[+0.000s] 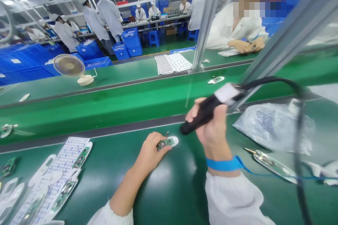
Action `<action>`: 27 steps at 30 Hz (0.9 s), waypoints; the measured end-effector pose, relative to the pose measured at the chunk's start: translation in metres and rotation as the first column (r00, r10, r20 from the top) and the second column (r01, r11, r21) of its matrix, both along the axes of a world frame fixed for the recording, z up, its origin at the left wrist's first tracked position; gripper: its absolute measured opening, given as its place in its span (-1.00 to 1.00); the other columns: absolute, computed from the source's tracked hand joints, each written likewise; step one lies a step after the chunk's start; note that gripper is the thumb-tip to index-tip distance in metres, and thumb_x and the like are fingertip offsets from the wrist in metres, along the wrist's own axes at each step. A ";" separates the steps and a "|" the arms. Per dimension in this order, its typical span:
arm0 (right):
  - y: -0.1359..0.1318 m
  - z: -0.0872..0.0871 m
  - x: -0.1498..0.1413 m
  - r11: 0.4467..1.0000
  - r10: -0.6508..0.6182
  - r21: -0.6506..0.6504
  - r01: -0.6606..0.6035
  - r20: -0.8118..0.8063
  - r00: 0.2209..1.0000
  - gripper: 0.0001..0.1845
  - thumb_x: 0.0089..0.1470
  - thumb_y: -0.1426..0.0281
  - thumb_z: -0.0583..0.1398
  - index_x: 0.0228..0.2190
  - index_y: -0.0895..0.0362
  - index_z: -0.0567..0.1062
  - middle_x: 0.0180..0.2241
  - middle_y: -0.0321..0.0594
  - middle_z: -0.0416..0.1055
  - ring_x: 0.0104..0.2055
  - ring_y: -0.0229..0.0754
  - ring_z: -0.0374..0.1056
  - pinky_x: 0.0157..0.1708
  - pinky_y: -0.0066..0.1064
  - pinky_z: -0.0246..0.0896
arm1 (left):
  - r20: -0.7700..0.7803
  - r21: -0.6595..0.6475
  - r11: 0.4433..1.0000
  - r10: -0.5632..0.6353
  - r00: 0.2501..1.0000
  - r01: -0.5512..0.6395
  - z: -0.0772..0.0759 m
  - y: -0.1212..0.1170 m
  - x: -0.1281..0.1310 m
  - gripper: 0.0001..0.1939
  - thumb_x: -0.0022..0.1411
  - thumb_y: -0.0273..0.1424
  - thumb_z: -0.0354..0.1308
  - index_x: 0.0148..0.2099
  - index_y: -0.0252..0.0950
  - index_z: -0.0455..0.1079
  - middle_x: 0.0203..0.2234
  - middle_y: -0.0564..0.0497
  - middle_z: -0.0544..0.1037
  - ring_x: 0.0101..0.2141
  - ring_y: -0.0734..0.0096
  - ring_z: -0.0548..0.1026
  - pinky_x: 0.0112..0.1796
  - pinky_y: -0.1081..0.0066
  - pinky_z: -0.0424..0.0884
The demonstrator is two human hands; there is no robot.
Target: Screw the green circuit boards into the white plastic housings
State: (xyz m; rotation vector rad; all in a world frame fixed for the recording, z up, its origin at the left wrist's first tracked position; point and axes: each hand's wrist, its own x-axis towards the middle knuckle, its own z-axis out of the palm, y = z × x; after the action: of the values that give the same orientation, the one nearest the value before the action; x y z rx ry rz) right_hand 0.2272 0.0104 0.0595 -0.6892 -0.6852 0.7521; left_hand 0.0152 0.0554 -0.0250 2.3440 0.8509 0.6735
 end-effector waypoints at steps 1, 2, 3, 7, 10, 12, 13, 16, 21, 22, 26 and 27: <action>-0.004 0.002 0.011 0.992 -0.122 0.025 0.123 -0.034 0.992 -0.35 -0.01 -0.25 0.25 -0.30 0.09 0.49 -0.61 -0.37 0.35 -0.60 -0.23 0.28 -0.53 -0.37 0.23 | 0.008 0.008 1.000 0.013 1.000 -0.013 0.002 0.009 0.003 -0.80 0.32 -0.22 0.26 -0.11 -0.21 0.50 -0.20 -0.06 0.58 -0.17 0.21 0.53 -0.16 0.25 0.44; -0.008 0.005 0.021 0.972 -0.231 0.033 0.233 -0.058 0.971 -0.33 -0.03 -0.27 0.25 -0.32 0.09 0.49 -0.61 -0.37 0.35 -0.59 -0.22 0.28 -0.52 -0.37 0.24 | 0.008 0.019 0.999 0.027 1.000 -0.027 0.004 0.022 0.007 -0.80 0.32 -0.21 0.25 -0.12 -0.21 0.50 -0.20 -0.06 0.59 -0.17 0.21 0.53 -0.16 0.26 0.45; -0.012 0.008 0.031 0.945 -0.321 0.032 0.325 -0.076 0.944 -0.33 -0.05 -0.28 0.26 -0.34 0.10 0.48 -0.62 -0.37 0.34 -0.59 -0.23 0.28 -0.52 -0.38 0.25 | 0.001 0.033 0.998 0.047 0.999 -0.047 0.007 0.040 0.012 -0.78 0.31 -0.19 0.25 -0.13 -0.22 0.51 -0.21 -0.06 0.59 -0.18 0.21 0.54 -0.16 0.26 0.45; -0.024 0.011 0.054 0.853 -0.521 -0.018 0.522 -0.106 0.847 -0.41 -0.05 -0.19 0.31 -0.39 0.11 0.46 -0.65 -0.40 0.31 -0.63 -0.24 0.26 -0.56 -0.40 0.22 | -0.098 0.057 0.972 0.233 0.968 -0.228 0.022 0.131 0.052 -0.72 0.22 -0.15 0.30 -0.17 -0.25 0.53 -0.24 -0.06 0.59 -0.22 0.19 0.54 -0.18 0.27 0.44; -0.023 0.007 0.058 0.829 -0.558 -0.078 0.553 -0.075 0.826 -0.53 -0.04 -0.03 0.38 -0.40 0.12 0.47 -0.67 -0.39 0.32 -0.65 -0.24 0.26 -0.59 -0.41 0.18 | -0.143 0.059 0.944 0.329 0.933 -0.324 0.026 0.191 0.084 -0.74 0.16 -0.18 0.33 -0.23 -0.28 0.52 -0.25 -0.10 0.59 -0.21 0.14 0.53 -0.12 0.24 0.43; -0.021 0.002 0.057 0.829 -0.556 -0.115 0.548 -0.049 0.830 -0.59 -0.02 0.05 0.39 -0.41 0.13 0.48 -0.67 -0.38 0.33 -0.64 -0.24 0.26 -0.58 -0.41 0.19 | -0.134 0.057 0.933 0.360 0.923 -0.355 0.026 0.215 0.098 -0.75 0.14 -0.20 0.33 -0.26 -0.28 0.51 -0.26 -0.12 0.58 -0.20 0.11 0.52 -0.08 0.20 0.41; -0.020 0.001 0.056 0.832 -0.548 -0.129 0.540 -0.039 0.836 -0.61 -0.01 0.07 0.39 -0.42 0.13 0.48 -0.67 -0.38 0.34 -0.64 -0.25 0.26 -0.56 -0.40 0.20 | -0.126 0.052 0.927 0.376 0.918 -0.372 0.025 0.221 0.103 -0.75 0.14 -0.20 0.33 -0.27 -0.29 0.50 -0.27 -0.13 0.58 -0.19 0.09 0.52 -0.06 0.18 0.41; -0.018 -0.004 0.056 0.852 -0.508 -0.162 0.498 -0.027 0.861 -0.63 0.01 0.10 0.39 -0.42 0.14 0.49 -0.66 -0.37 0.35 -0.62 -0.24 0.28 -0.54 -0.39 0.21 | -0.071 0.032 0.905 0.424 0.903 -0.423 0.025 0.220 0.108 -0.68 0.13 -0.17 0.32 -0.21 -0.31 0.49 -0.20 -0.18 0.58 -0.13 0.04 0.51 -0.01 0.12 0.40; -0.016 -0.008 0.056 0.849 -0.502 -0.204 0.487 -0.026 0.864 -0.63 0.00 0.11 0.40 -0.41 0.15 0.49 -0.65 -0.37 0.35 -0.62 -0.25 0.28 -0.53 -0.39 0.20 | 0.101 -0.026 0.883 0.469 0.878 -0.469 0.019 0.142 0.079 -0.58 0.32 -0.03 0.07 -0.11 -0.29 0.45 -0.09 -0.17 0.56 -0.09 0.12 0.52 -0.06 0.19 0.44; -0.015 -0.009 0.055 0.850 -0.498 -0.213 0.482 -0.029 0.866 -0.63 -0.01 0.11 0.40 -0.41 0.15 0.49 -0.65 -0.37 0.35 -0.61 -0.25 0.28 -0.53 -0.39 0.21 | 0.140 -0.058 0.889 0.458 0.878 -0.455 0.015 0.117 0.068 -0.58 0.33 -0.02 0.05 -0.13 -0.28 0.44 -0.15 -0.13 0.57 -0.16 0.19 0.54 -0.13 0.25 0.47; -0.012 -0.010 0.052 0.846 -0.499 -0.225 0.483 -0.018 0.866 -0.60 -0.03 0.08 0.40 -0.42 0.15 0.49 -0.65 -0.36 0.35 -0.61 -0.24 0.28 -0.54 -0.39 0.22 | 0.358 -0.257 0.907 0.411 0.839 -0.335 -0.004 0.025 0.033 -0.70 0.28 -0.11 0.21 -0.24 -0.25 0.42 -0.29 -0.03 0.57 -0.33 0.33 0.50 -0.29 0.39 0.43; -0.011 -0.010 0.052 0.840 -0.510 -0.217 0.497 -0.009 0.860 -0.59 -0.04 0.07 0.40 -0.42 0.15 0.49 -0.66 -0.36 0.35 -0.62 -0.24 0.28 -0.54 -0.39 0.22 | 0.356 -0.254 0.912 0.397 0.846 -0.321 -0.006 0.010 0.029 -0.73 0.29 -0.14 0.21 -0.28 -0.25 0.42 -0.32 -0.02 0.56 -0.35 0.36 0.49 -0.31 0.40 0.42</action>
State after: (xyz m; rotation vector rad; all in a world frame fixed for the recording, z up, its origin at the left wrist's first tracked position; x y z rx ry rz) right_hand 0.2791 -0.0011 0.0495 -0.9840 -0.3353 0.3532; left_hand 0.0445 0.0657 -0.0313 1.7980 1.1164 1.1336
